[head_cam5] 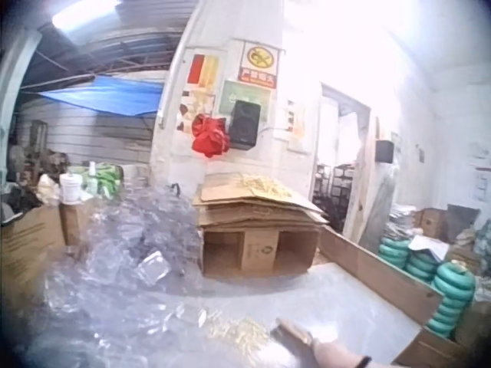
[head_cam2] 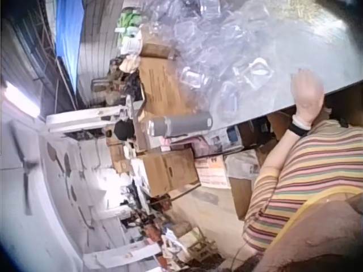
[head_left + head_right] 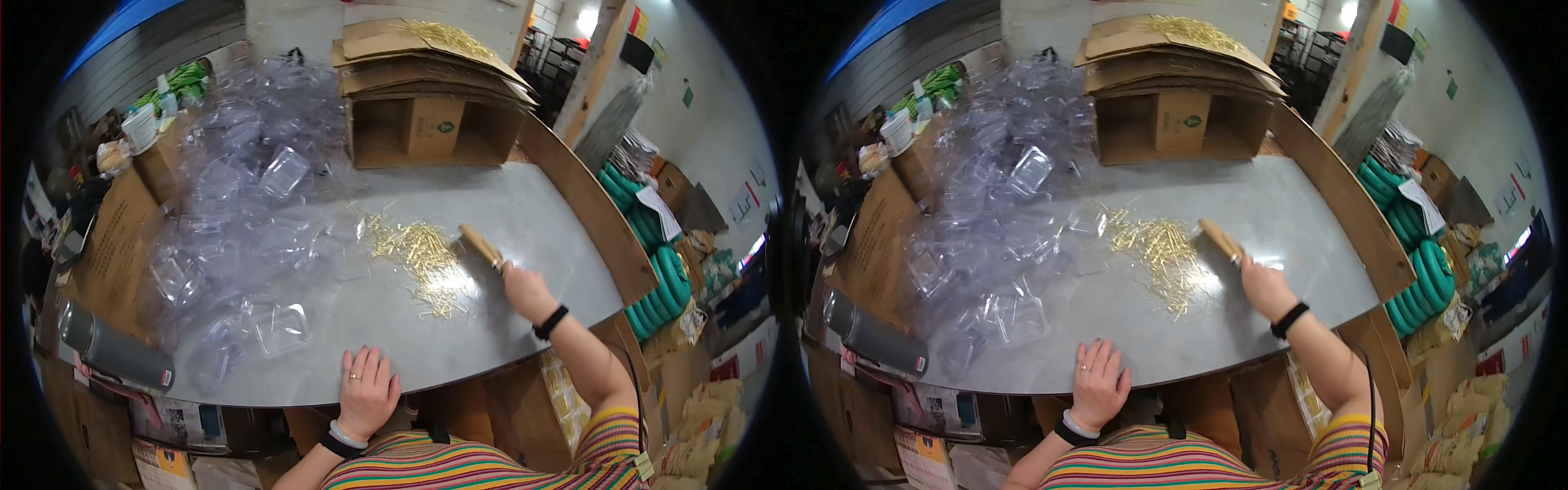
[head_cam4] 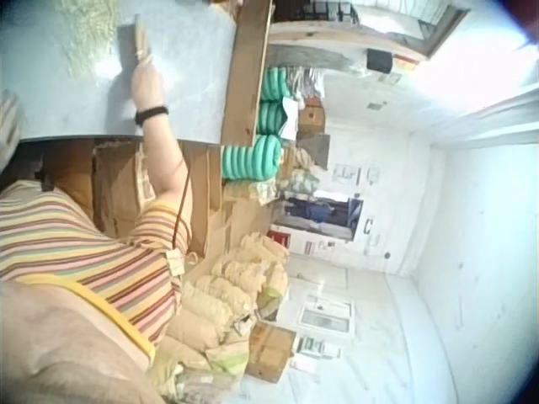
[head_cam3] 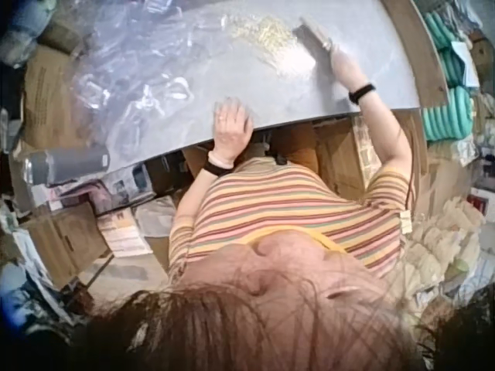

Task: Sorting and grouping small gold-colored metal pins on a workbench and placing them into a shipping box.

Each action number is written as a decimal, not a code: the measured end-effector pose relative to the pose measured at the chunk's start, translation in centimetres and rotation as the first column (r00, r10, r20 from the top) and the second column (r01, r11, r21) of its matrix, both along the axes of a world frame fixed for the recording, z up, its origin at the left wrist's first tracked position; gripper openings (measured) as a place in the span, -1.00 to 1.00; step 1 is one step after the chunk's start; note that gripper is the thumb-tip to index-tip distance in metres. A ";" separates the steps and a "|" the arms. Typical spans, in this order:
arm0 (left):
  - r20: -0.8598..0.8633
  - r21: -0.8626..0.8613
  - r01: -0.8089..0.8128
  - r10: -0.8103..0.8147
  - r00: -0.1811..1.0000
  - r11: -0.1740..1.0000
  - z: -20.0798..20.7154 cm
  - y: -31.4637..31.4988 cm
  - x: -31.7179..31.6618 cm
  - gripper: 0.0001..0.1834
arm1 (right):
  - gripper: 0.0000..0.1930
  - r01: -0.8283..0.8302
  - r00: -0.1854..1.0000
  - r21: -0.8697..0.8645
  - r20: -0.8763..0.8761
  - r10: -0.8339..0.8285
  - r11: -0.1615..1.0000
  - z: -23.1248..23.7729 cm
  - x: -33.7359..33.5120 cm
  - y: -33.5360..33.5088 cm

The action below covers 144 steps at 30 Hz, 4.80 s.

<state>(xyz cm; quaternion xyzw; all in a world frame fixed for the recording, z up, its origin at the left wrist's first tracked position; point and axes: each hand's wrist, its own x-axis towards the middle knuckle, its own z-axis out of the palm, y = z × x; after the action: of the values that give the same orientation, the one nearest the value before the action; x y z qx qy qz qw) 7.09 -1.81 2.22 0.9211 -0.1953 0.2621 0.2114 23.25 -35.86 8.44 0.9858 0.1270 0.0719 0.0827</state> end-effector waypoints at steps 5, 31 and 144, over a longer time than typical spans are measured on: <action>0.002 0.004 -0.018 0.018 1.000 1.000 0.3 0.2 -0.1 -0.58 | -0.84 0.082 0.993 0.248 0.065 -0.101 0.965 3.0 1.0 -0.8; 0.025 -0.034 0.005 -0.004 1.000 0.999 -0.1 0.1 0.1 -0.59 | -0.29 -0.392 0.851 0.145 -0.318 0.418 0.908 -0.2 1.1 6.7; -0.237 -0.153 0.199 -0.231 0.944 0.968 1.5 5.5 1.7 -0.25 | -0.55 -0.216 0.968 0.646 0.238 0.076 0.732 -2.9 -12.4 19.2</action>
<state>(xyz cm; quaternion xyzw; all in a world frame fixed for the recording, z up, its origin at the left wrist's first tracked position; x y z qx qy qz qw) 8.81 3.70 3.69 0.9049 -0.2490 0.1296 0.3199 10.81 -16.65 5.58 0.9249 0.1613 0.2151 -0.2689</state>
